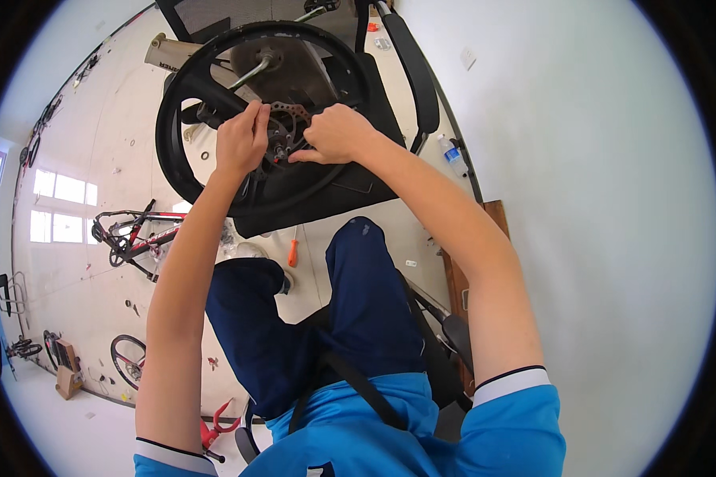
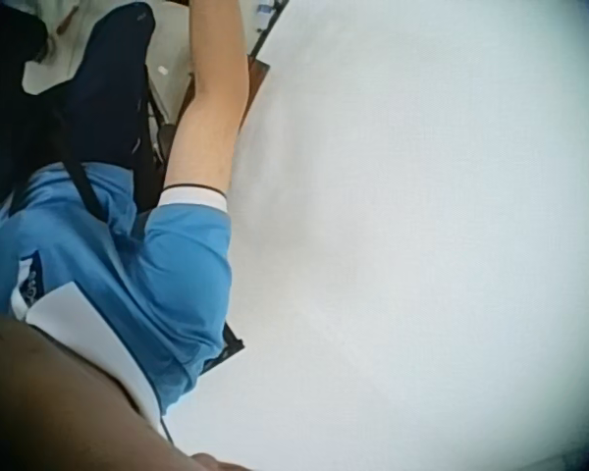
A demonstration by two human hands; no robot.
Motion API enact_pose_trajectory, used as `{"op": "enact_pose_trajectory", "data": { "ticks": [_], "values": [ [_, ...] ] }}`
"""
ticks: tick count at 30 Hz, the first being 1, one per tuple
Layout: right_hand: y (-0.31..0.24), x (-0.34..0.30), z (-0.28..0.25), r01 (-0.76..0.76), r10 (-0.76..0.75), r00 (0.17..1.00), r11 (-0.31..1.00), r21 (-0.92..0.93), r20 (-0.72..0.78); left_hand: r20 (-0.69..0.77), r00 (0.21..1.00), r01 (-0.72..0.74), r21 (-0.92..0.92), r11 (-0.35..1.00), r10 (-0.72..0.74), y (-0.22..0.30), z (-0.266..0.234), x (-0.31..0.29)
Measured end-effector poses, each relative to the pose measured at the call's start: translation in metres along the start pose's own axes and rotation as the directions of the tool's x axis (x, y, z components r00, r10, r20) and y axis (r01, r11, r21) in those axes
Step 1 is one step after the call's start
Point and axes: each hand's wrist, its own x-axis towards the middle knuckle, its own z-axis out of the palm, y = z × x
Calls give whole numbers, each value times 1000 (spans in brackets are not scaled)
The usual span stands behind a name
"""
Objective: The person assembles a bicycle disc brake rotor onto a hub using small metal pins and a screwdriver. They insert the pins into the rotor and hub, then use a screwdriver to tighten them in place.
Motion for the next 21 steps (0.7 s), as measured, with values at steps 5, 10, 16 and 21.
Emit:
{"op": "enact_pose_trajectory", "data": {
  "ticks": [5, 10, 16, 21],
  "values": [
    [4, 9, -9, 57, -57, 998, 998, 6, 3, 1, 1000, 28, -51, 998, -28, -1, -2, -1],
    [3, -2, 3, -47, 50, 999, 993, 109, -21, -1, 999, 44, -70, 997, -44, 2, -3, -2],
    [-6, -18, -12, 48, 13, 973, 965, 257, -232, -36, 999, 29, -47, 999, -30, 2, -1, 0],
    [1, -5, -18, -144, 187, 975, 942, 302, -119, -20, 999, 44, -63, 997, -45, 3, 0, -4]
  ]
}}
